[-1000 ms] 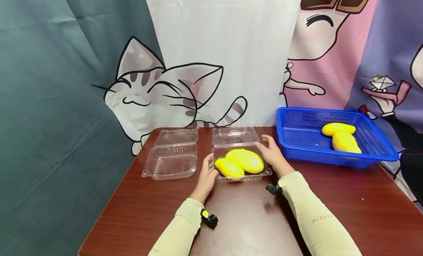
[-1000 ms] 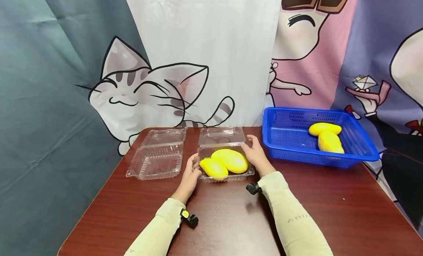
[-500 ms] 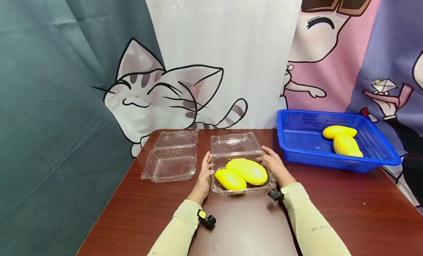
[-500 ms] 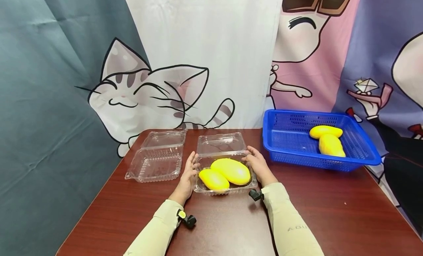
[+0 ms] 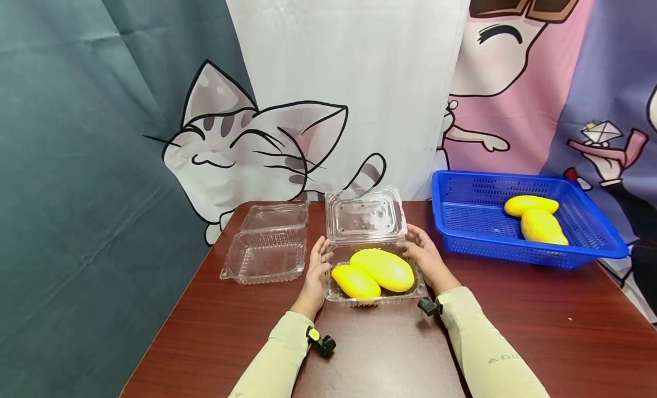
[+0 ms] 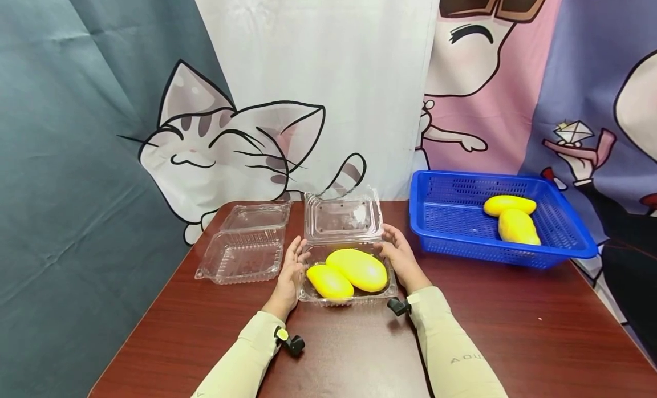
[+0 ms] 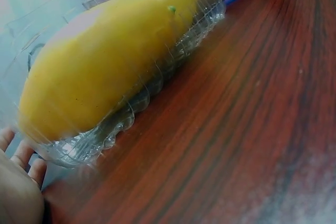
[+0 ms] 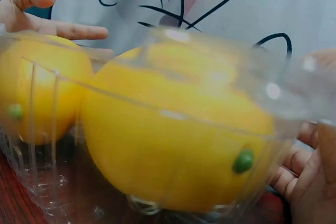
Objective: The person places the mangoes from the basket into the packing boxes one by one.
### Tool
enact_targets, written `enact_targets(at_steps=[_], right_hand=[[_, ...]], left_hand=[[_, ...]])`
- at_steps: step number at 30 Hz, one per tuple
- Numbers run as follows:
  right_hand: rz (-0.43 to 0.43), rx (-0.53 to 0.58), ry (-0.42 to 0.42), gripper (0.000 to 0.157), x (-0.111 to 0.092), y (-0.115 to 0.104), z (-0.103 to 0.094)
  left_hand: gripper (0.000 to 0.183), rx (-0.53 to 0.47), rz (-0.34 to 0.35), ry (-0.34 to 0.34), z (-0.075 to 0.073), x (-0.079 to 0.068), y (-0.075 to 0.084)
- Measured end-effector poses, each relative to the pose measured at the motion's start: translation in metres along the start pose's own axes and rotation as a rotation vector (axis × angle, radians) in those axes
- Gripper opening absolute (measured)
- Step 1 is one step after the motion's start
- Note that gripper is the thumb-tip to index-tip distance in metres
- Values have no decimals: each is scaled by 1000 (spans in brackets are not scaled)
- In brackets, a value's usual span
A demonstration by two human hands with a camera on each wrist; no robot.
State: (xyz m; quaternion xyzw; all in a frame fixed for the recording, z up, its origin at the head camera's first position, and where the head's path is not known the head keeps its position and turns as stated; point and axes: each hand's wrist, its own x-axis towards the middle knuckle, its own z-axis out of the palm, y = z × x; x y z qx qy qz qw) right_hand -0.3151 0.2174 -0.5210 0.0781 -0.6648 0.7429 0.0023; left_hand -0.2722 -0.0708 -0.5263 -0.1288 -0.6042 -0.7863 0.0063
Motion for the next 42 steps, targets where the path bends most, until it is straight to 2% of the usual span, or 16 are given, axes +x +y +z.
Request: enact_targets(at_steps=[7, 16, 22, 27, 30, 35, 38, 42], right_hand=[[-154, 78, -23, 65, 0, 0, 0], [-214, 94, -38, 62, 1, -4, -1], [-266, 114, -51, 64, 1, -5, -1], [-293, 119, -63, 59, 1, -5, -1], [-287, 122, -51, 50, 1, -7, -1], [-223, 28, 63, 22, -2, -24, 5], [-186, -97, 135, 35, -7, -40, 13], [-125, -308, 168, 55, -12, -59, 22]], left_hand=[[76, 3, 69, 17, 1, 1, -1], [74, 35, 97, 32, 0, 1, -1], [75, 49, 106, 10, 0, 2, 0], [75, 65, 113, -9, -1, 3, -1], [75, 88, 111, -14, -1, 3, -1], [74, 95, 104, 1, 0, 2, 1], [74, 93, 96, 27, 0, 1, 2], [73, 102, 84, 45, -1, -1, 4]])
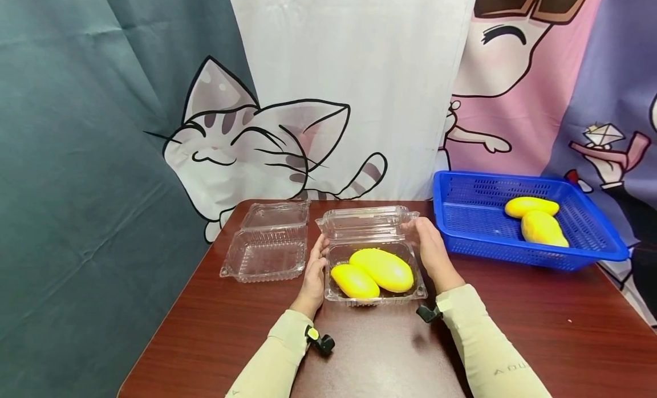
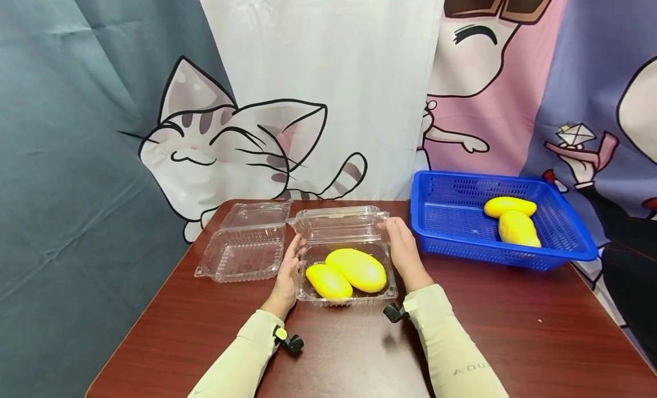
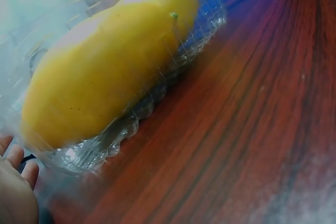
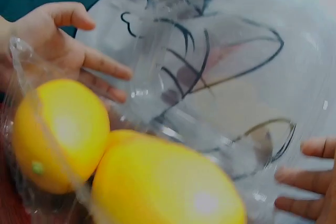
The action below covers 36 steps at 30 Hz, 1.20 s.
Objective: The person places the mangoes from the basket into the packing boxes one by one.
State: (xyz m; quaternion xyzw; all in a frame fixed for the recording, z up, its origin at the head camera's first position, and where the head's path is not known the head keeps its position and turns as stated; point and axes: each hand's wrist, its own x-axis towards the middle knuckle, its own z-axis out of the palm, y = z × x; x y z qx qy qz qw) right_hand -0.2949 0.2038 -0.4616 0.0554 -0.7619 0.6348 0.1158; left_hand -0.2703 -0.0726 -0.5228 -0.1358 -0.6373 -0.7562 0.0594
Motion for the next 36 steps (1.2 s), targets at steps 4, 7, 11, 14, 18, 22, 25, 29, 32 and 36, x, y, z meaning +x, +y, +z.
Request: enact_targets(at_steps=[4, 7, 11, 14, 18, 22, 25, 29, 32, 36], right_hand=[[70, -172, -40, 71, 0, -18, -7], [116, -258, -72, 80, -1, -31, -16], [146, -354, -132, 83, -3, -46, -28], [165, -418, -197, 85, -4, -55, -34], [190, -455, -260, 83, -7, -66, -39], [185, -493, -290, 80, -10, -72, -43], [172, -531, -312, 78, -11, -73, -45], [135, -536, -339, 73, -12, -71, -47], [112, -535, -345, 71, -13, -70, -47], [110, -515, -347, 71, -12, -67, -48]], left_hand=[[72, 33, -15, -5, 0, 0, 2], [69, 66, -25, -13, 0, 0, 6], [66, 122, -94, -11, 0, 3, 18], [66, 138, -196, -4, 0, 7, 35], [74, 136, -325, -23, -2, 8, 64], [81, 192, -405, -85, -5, 8, 86], [84, 253, -441, -131, -7, 10, 97], [84, 295, -473, -179, -15, 11, 104], [82, 273, -476, -229, -22, 11, 102], [77, 198, -461, -255, -23, 14, 95]])
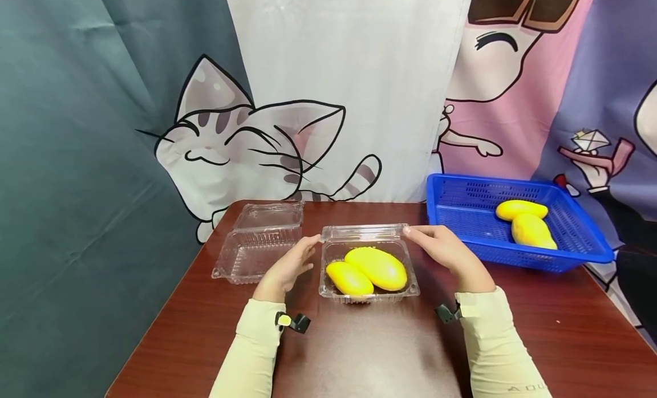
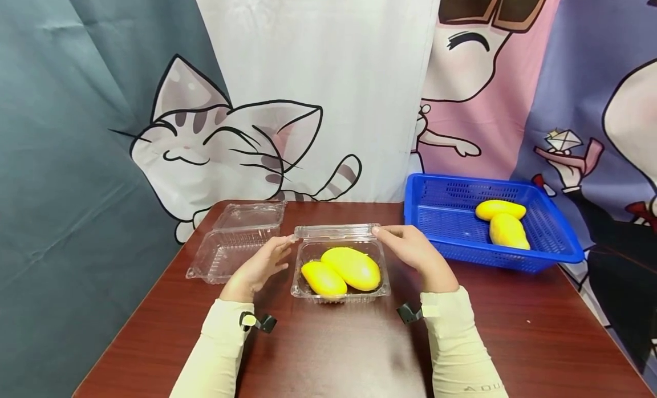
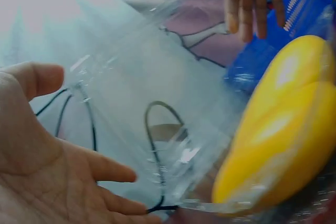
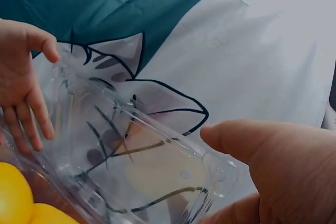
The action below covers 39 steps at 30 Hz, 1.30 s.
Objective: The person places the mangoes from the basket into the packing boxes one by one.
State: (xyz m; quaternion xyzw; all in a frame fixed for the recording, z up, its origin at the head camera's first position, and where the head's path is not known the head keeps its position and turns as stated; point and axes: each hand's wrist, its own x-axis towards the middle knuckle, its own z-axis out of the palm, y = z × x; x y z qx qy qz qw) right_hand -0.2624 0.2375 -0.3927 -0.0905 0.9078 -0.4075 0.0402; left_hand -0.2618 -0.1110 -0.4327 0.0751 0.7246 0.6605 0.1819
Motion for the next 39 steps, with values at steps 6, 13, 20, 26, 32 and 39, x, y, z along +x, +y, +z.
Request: enact_targets(at_steps=[6, 13, 20, 26, 32, 39], right_hand=[[38, 177, -30, 73, 8, 10, 8], [116, 415, -23, 77, 22, 22, 25], [98, 531, 1, 67, 32, 36, 37], [64, 566, 27, 59, 36, 47, 43], [32, 638, 81, 49, 41, 58, 52], [-14, 696, 134, 43, 45, 70, 62]], left_hand=[[76, -145, 73, 15, 9, 20, -17], [74, -216, 151, 82, 16, 35, -39], [76, -190, 177, 142, 21, 46, -51], [79, -193, 209, 163, 25, 50, -56], [84, -192, 231, 191, 30, 52, -62], [86, -203, 261, 182, 33, 52, -69]])
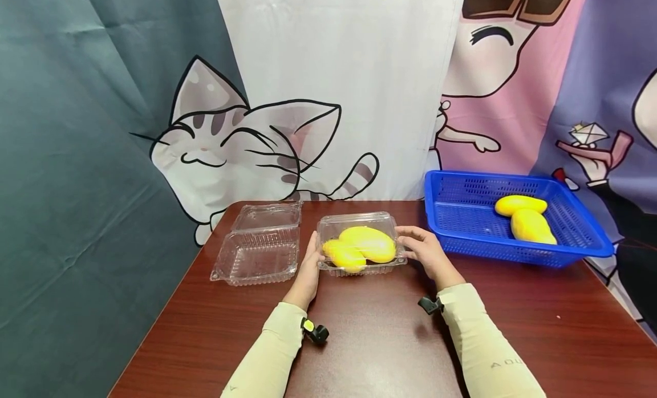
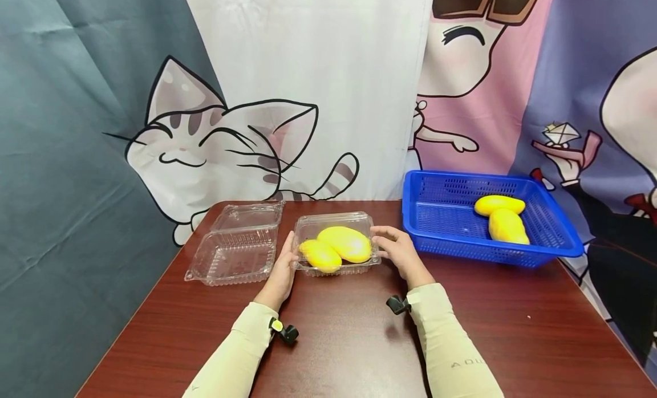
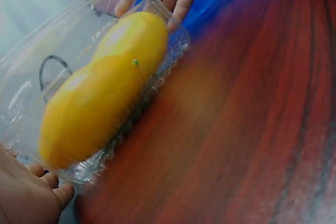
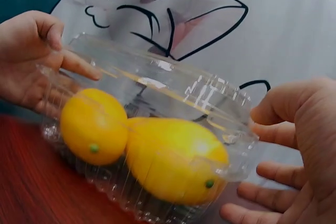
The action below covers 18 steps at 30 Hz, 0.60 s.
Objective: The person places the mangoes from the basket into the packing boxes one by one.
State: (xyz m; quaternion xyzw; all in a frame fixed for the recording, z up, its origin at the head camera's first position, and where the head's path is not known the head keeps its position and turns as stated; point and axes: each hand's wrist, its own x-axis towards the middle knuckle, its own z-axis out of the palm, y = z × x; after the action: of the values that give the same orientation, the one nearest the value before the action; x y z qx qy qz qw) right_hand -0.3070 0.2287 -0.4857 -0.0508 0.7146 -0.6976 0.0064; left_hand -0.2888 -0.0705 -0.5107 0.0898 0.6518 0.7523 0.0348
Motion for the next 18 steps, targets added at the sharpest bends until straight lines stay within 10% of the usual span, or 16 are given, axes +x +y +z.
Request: enact_targets(at_steps=[18], right_hand=[[-53, 69, -43, 45, -1, 19, -2]], left_hand=[[86, 29, 36, -5, 0, -1, -12]])
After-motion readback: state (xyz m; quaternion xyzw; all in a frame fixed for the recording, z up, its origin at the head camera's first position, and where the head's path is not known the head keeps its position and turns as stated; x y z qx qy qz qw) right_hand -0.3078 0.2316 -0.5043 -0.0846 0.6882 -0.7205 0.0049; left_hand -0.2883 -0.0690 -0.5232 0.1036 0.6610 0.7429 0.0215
